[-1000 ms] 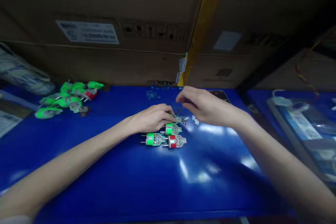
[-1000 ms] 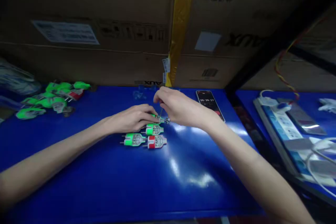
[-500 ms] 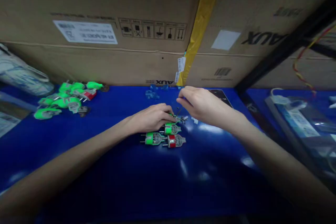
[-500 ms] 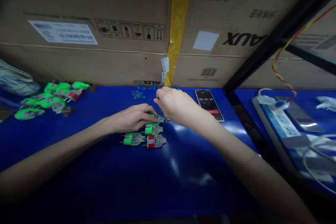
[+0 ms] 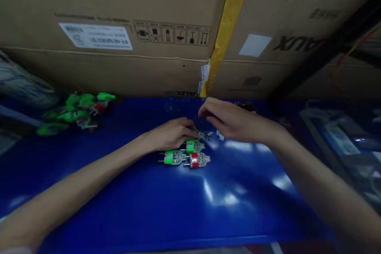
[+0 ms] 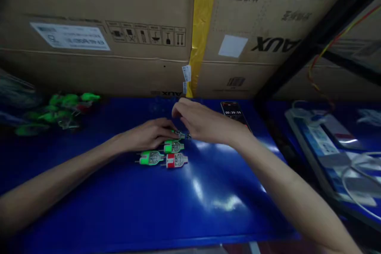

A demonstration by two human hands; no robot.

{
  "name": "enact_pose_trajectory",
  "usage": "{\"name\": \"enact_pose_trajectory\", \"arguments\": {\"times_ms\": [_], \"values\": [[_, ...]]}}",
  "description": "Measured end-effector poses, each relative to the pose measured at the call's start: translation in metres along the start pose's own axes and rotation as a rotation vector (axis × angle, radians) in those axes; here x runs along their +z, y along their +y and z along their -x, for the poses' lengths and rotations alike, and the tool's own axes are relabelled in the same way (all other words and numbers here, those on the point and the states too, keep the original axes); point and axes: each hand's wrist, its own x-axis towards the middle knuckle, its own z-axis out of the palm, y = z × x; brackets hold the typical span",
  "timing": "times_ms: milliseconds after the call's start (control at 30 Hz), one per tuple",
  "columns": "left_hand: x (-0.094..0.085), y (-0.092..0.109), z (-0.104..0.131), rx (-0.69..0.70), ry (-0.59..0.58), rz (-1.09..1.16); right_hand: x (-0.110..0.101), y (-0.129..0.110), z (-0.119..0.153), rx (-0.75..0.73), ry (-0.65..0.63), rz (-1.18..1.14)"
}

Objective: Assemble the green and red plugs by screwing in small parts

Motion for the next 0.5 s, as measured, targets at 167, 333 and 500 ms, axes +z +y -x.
{"name": "enact_pose_trajectory", "arguments": {"times_ms": [167, 333, 500], "values": [[-0.0005, 0.0009, -0.0005, 0.001, -0.011, -0.003, 0.0016, -0.0018, -0.0011, 0.184, 0.028, 0.123], [-0.0008, 0.0013, -0.0007, -0.005, -0.027, -0.01, 0.0004, -0.0029, 0.0008, 0.03, -0.007, 0.003], [-0.001, 0.0019, -0.001, -0.016, -0.029, -0.018, 0.0028, -0.0038, 0.0008, 0.195, 0.012, 0.155]]}}
